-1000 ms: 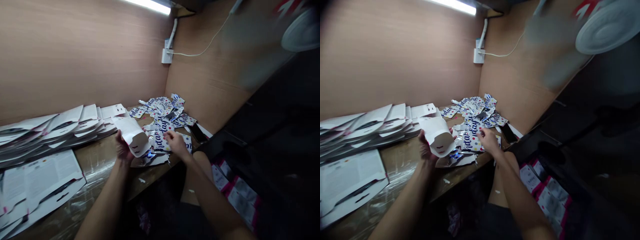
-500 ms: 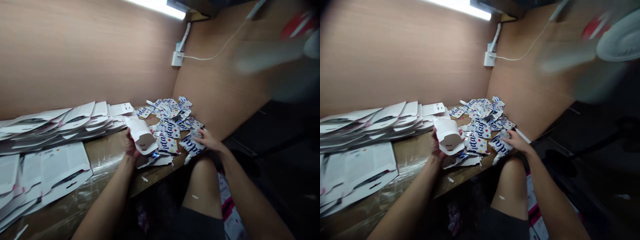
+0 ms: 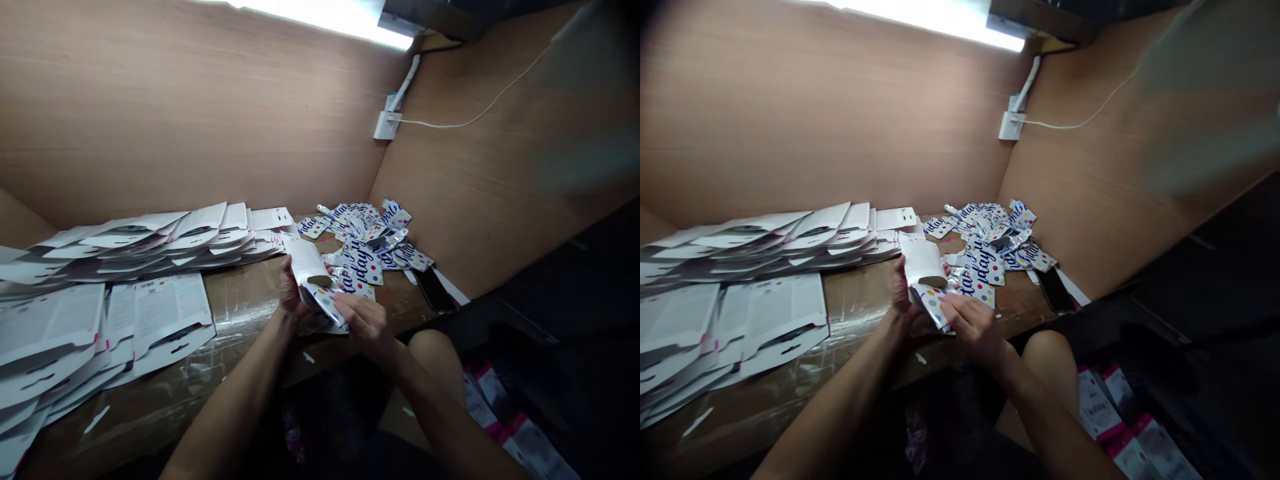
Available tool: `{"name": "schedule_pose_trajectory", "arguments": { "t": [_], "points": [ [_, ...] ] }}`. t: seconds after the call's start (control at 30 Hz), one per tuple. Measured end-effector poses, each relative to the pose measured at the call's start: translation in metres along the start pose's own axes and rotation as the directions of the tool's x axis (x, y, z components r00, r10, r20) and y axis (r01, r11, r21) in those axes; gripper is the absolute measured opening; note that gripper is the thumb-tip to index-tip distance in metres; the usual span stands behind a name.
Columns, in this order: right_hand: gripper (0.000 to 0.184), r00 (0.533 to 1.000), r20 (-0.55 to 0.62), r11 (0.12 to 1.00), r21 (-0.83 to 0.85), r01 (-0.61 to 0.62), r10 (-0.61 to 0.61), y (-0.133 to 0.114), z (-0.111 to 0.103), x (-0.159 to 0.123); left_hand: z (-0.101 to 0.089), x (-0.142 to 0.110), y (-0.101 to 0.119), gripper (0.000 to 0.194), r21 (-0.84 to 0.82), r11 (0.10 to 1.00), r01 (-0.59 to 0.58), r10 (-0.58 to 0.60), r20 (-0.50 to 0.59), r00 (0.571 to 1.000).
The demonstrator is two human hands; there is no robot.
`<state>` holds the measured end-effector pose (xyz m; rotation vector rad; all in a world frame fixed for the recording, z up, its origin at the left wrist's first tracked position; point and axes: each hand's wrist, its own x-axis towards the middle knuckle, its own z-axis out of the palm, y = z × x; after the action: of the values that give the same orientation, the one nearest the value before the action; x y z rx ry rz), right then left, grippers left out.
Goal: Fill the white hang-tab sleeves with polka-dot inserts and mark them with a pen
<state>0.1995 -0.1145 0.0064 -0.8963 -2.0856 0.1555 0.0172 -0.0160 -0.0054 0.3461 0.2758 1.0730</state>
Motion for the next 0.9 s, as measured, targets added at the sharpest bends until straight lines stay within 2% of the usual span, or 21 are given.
{"name": "schedule_pose_trajectory", "arguments": {
  "t": [0.13, 0.23, 0.4, 0.53, 0.57, 0.63, 0.7, 0.73, 0.8, 0.87, 0.9],
  "points": [
    [0.03, 0.987, 0.148, 0.997, -0.04, 0.068, -0.061, 0.0, 0.002, 0.002, 0.002, -0.004, 0.008, 0.085, -0.025, 0.999, -0.046, 0.046, -0.034, 0.998],
    [0.034, 0.975, 0.211, 0.99, -0.104, 0.094, -0.071, 0.0, 0.015, 0.005, 0.003, -0.006, 0.008, 0.085, -0.04, 0.998, -0.04, 0.038, -0.035, 0.999],
    [0.039, 0.987, 0.155, 0.943, -0.332, 0.003, 0.052, -0.001, 0.045, 0.02, 0.005, -0.002, -0.006, 0.079, 0.001, 0.999, 0.039, -0.039, -0.044, 0.998],
    [0.04, 0.993, -0.07, 0.899, -0.423, -0.113, 0.092, -0.023, 0.06, 0.019, 0.003, -0.001, -0.005, 0.075, -0.056, 0.995, -0.078, 0.076, -0.03, 0.997],
    [0.045, 0.992, -0.088, 0.898, -0.424, -0.119, 0.09, -0.028, 0.062, 0.016, 0.003, -0.001, -0.005, 0.076, -0.07, 0.993, -0.099, 0.097, -0.026, 0.995],
    [0.049, 0.996, -0.038, 0.902, -0.421, -0.093, 0.085, -0.031, 0.063, 0.011, 0.003, -0.001, -0.005, 0.079, -0.065, 0.995, -0.072, 0.072, 0.008, 0.997],
    [0.039, 0.996, 0.014, 0.907, -0.415, -0.071, 0.084, -0.024, 0.059, 0.013, 0.003, 0.0, -0.008, 0.083, 0.0, 0.999, -0.032, 0.032, 0.058, 0.998],
    [0.034, 0.996, -0.01, 0.908, -0.41, -0.084, 0.088, -0.018, 0.056, 0.02, 0.003, 0.0, -0.009, 0.083, 0.073, 0.996, -0.042, 0.038, 0.063, 0.997],
    [0.034, 0.985, -0.143, 0.914, -0.379, -0.141, 0.093, -0.006, 0.051, 0.046, -0.002, 0.001, -0.008, 0.079, 0.276, 0.949, -0.15, 0.154, 0.008, 0.988],
    [0.033, 0.966, -0.248, 0.936, -0.32, -0.148, 0.068, -0.007, 0.053, 0.091, -0.01, -0.001, -0.006, 0.069, 0.452, 0.858, -0.243, 0.301, -0.062, 0.952],
    [0.031, 0.968, -0.248, 0.952, -0.285, -0.113, 0.04, -0.014, 0.057, 0.118, -0.014, -0.004, -0.004, 0.065, 0.527, 0.809, -0.259, 0.356, -0.089, 0.93]
  ]
}}
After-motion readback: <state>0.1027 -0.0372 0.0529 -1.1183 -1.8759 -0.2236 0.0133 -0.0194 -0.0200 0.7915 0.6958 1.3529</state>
